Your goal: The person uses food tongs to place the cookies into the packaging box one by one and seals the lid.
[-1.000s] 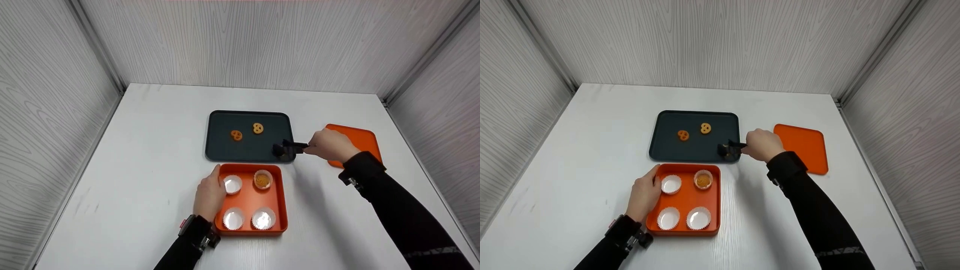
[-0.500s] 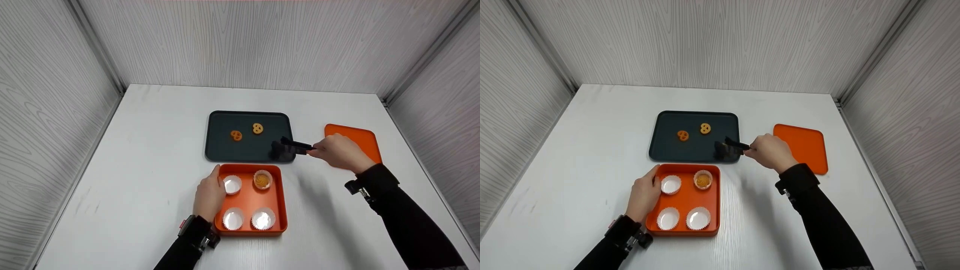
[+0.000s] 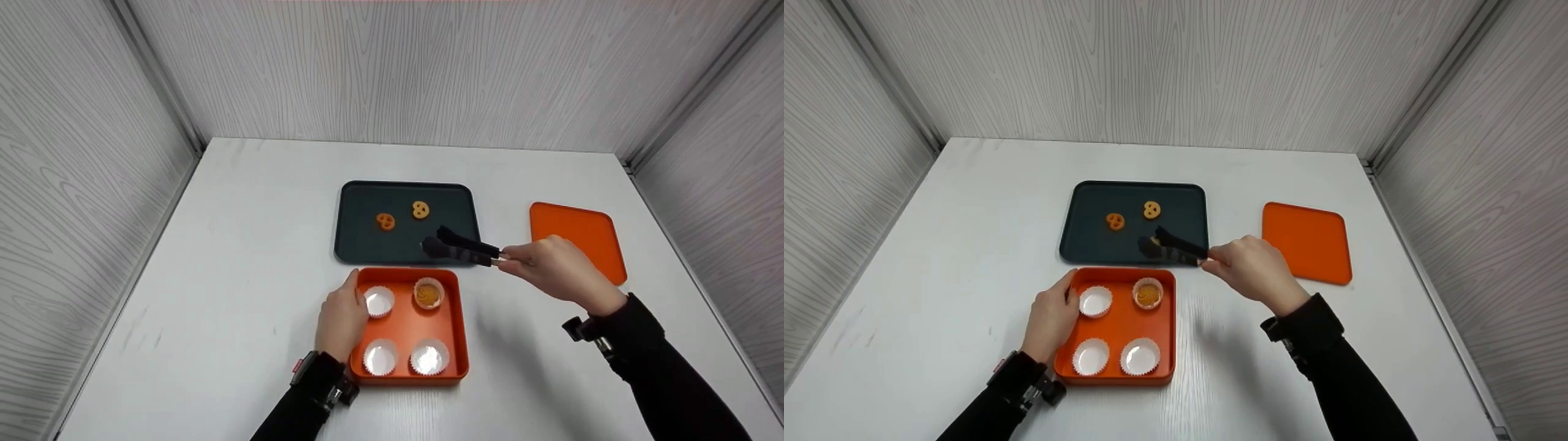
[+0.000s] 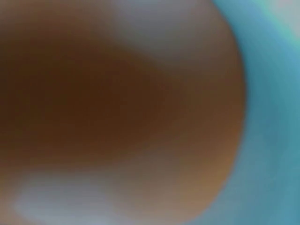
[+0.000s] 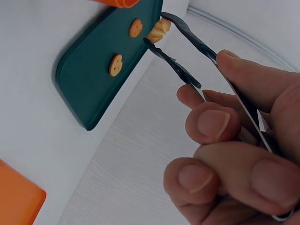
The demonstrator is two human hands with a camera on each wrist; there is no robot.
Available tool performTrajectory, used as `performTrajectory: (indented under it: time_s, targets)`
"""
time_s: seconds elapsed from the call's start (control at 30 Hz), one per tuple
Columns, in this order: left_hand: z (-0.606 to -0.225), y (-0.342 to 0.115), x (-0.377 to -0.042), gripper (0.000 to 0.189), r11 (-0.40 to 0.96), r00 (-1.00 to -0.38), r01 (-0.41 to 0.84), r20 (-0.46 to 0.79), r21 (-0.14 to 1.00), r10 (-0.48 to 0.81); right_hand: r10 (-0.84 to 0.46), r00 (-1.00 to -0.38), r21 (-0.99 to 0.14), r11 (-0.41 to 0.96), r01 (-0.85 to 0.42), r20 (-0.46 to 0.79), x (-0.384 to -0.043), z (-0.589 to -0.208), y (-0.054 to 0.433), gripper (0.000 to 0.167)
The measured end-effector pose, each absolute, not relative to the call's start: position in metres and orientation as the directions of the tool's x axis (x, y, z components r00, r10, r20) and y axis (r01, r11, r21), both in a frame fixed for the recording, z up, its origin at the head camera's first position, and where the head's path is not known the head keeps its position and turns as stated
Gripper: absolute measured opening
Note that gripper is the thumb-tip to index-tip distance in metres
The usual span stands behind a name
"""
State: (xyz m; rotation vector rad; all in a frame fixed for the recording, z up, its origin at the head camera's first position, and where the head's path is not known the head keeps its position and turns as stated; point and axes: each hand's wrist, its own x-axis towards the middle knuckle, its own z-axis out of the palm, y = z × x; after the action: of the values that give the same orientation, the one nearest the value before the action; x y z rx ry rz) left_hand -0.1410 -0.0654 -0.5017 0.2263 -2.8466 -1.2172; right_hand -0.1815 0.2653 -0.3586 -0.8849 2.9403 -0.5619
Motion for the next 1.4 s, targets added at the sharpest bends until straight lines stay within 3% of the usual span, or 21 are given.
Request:
performTrajectory:
  time_s: [0.23, 0.53, 0.63, 0.9, 1.4]
  targets:
    - [-0.502, -0.067, -0.140, 0.044, 0.680, -0.989, -0.101, -0.002, 0.726, -0.146, -0.608, -0.787, -0.339, 0.722, -0.604, 0.106, -0.158, -0.364, 0.246, 0.009]
    - [-0.503, -0.066, -0.141, 0.043, 0.679, -0.991, -0.093, 0.002, 0.728, -0.137, -0.708, -0.694, -0.225, 0.661, -0.716, 0.133, -0.145, -0.376, 0.220, 0.016]
    - [-0.504, -0.066, -0.142, 0.043, 0.687, -0.990, -0.082, 0.020, 0.722, -0.139, -0.719, -0.684, -0.217, 0.654, -0.725, 0.120, -0.146, -0.378, 0.215, 0.009]
    - [-0.504, -0.064, -0.143, 0.043, 0.677, -0.991, -0.079, 0.019, 0.732, -0.135, -0.726, -0.681, -0.198, 0.657, -0.727, 0.093, -0.148, -0.380, 0.203, 0.020]
    - [-0.504, -0.063, -0.142, 0.040, 0.673, -0.991, -0.064, 0.030, 0.737, -0.127, -0.752, -0.652, -0.164, 0.634, -0.756, 0.101, -0.155, -0.386, 0.194, 0.014]
